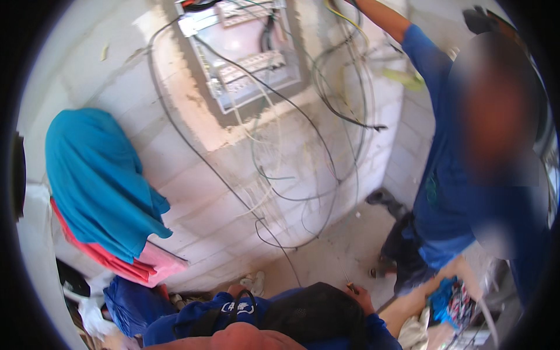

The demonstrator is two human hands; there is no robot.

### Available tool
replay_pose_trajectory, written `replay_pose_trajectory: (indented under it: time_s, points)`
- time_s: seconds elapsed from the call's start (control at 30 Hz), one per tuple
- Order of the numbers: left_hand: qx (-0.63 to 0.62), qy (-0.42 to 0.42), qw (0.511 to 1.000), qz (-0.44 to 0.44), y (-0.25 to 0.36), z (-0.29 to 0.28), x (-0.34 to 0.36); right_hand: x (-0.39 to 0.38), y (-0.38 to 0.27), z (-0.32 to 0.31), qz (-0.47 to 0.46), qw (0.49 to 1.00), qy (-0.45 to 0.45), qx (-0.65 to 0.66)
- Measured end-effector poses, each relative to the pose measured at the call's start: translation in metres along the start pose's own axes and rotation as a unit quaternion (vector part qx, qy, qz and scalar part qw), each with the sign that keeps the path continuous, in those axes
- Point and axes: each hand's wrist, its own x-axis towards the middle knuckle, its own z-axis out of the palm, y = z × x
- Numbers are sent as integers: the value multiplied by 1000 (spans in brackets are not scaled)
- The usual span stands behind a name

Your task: The person connects multiple colored wires to terminals inside a wall-mounted electrical panel. They strip wire ends, insert them into terminal slots, and tighten screws to secure connections while coordinating with a coworker who holds wire bundles.

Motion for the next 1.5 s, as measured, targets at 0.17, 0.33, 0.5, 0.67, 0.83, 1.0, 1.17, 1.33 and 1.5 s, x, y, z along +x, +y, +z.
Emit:
replay_pose_trajectory:
  time_s: [0.17,0.33,0.5,0.67,0.83,1.0,1.17,1.33,1.5]
  points:
    - [-108,-136,985,-7,-29,-11,5,-109,171,96,184,965,164,91]
    - [-90,-213,973,8,-27,-37,48,-182,232,142,450,792,375,175]
    - [-101,-183,973,93,-1,-95,111,-190,272,143,508,705,465,171]
    - [-395,-49,914,-75,40,-158,133,-173,327,137,507,805,272,144]
    - [-104,69,944,305,61,-159,123,-173,318,73,480,772,304,285]
    - [-85,-35,989,116,65,-118,78,-158,317,9,616,764,171,-83]
    - [-305,431,829,-187,72,-143,30,-54,313,23,204,935,70,-281]
    - [-326,725,589,-144,61,-284,5,63,105,59,10,982,181,52]
    - [-331,822,460,-63,44,-431,-20,95,-179,25,-163,947,16,277]
